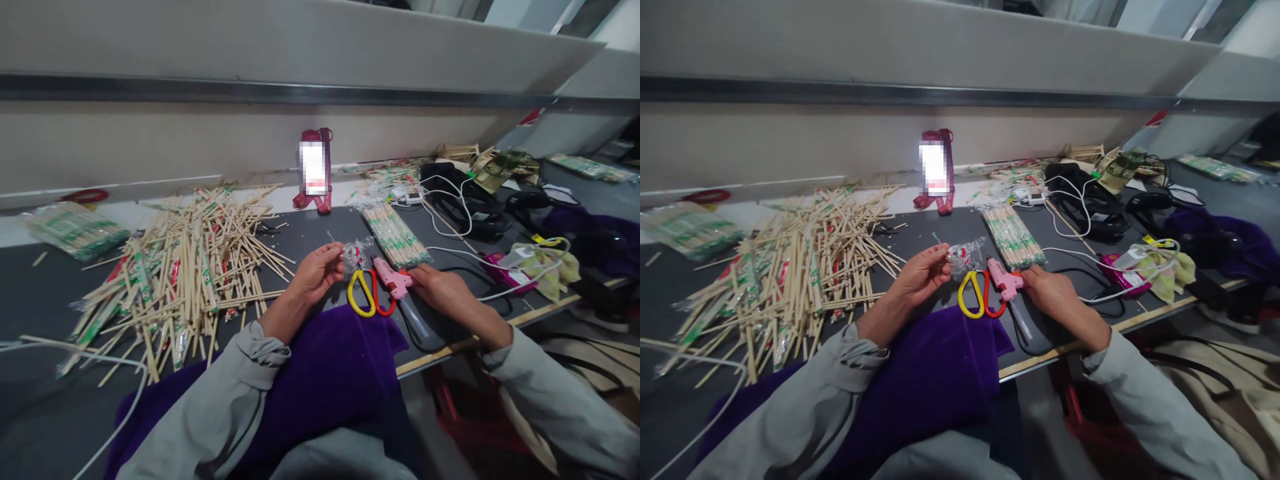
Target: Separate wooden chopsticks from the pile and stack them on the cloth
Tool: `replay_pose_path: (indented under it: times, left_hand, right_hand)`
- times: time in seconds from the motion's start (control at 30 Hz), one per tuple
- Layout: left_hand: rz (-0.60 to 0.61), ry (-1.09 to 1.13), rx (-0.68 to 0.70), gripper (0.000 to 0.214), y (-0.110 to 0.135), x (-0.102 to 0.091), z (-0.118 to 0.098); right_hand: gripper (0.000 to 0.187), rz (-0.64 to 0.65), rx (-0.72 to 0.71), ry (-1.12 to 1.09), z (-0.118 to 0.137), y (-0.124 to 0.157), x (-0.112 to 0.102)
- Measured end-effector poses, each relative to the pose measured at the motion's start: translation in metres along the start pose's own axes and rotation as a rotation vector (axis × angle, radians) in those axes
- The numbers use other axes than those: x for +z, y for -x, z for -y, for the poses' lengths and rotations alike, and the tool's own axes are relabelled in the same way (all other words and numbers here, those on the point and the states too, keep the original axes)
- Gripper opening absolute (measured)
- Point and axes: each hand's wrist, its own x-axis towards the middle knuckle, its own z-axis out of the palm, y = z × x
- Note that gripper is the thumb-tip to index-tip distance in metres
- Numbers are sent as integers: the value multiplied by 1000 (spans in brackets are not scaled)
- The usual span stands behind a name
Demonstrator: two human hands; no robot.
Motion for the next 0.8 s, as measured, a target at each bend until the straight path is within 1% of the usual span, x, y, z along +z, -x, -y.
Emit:
replay_pose_path:
  times: [0.03, 0.1, 0.17, 0.2, 0.27, 0.3, 0.33, 0.37, 0.43, 0.47, 0.57, 0.67, 0.8]
  left_hand:
    - [-3, 0, 2, 12, 0, -1, 0]
    - [-8, -3, 2, 12, 1, 0, 1]
    - [-20, -5, -1, 11, 1, 1, 2]
    - [-29, -7, -2, 11, 1, 2, 2]
    - [-42, -13, -4, 11, -1, 4, 4]
    - [-43, -18, -7, 11, -1, 4, 5]
    - [-41, -24, -12, 12, -1, 4, 7]
    - [-41, -29, -16, 12, -1, 4, 7]
    - [-44, -36, -24, 14, 4, 3, 8]
    - [-49, -38, -27, 14, 7, 2, 8]
    - [-63, -58, -47, 18, 23, -4, 7]
    - [-97, -84, -84, 20, 36, -11, 6]
    - [-105, -137, -100, 22, 40, -17, 9]
  right_hand:
    - [29, -11, -25, -6, -1, 2, 0]
    - [29, -67, -123, -81, -7, 9, -6]
    - [29, -189, -189, -176, -18, 17, -21]
    - [29, -267, -189, -206, -25, 18, -30]
    - [31, -418, -125, -193, -40, 12, -48]
    - [32, -471, -88, -160, -48, 3, -55]
    - [34, -498, -58, -118, -56, -10, -60]
    - [33, -497, -32, -75, -63, -25, -61]
    - [31, -464, -33, -75, -77, -59, -57]
    - [31, -405, -77, -88, -83, -76, -52]
    - [28, -318, -140, -103, -96, -112, -34]
    - [31, -286, -119, -98, -103, -125, -22]
    - [33, -284, -92, -95, -98, -123, -22]
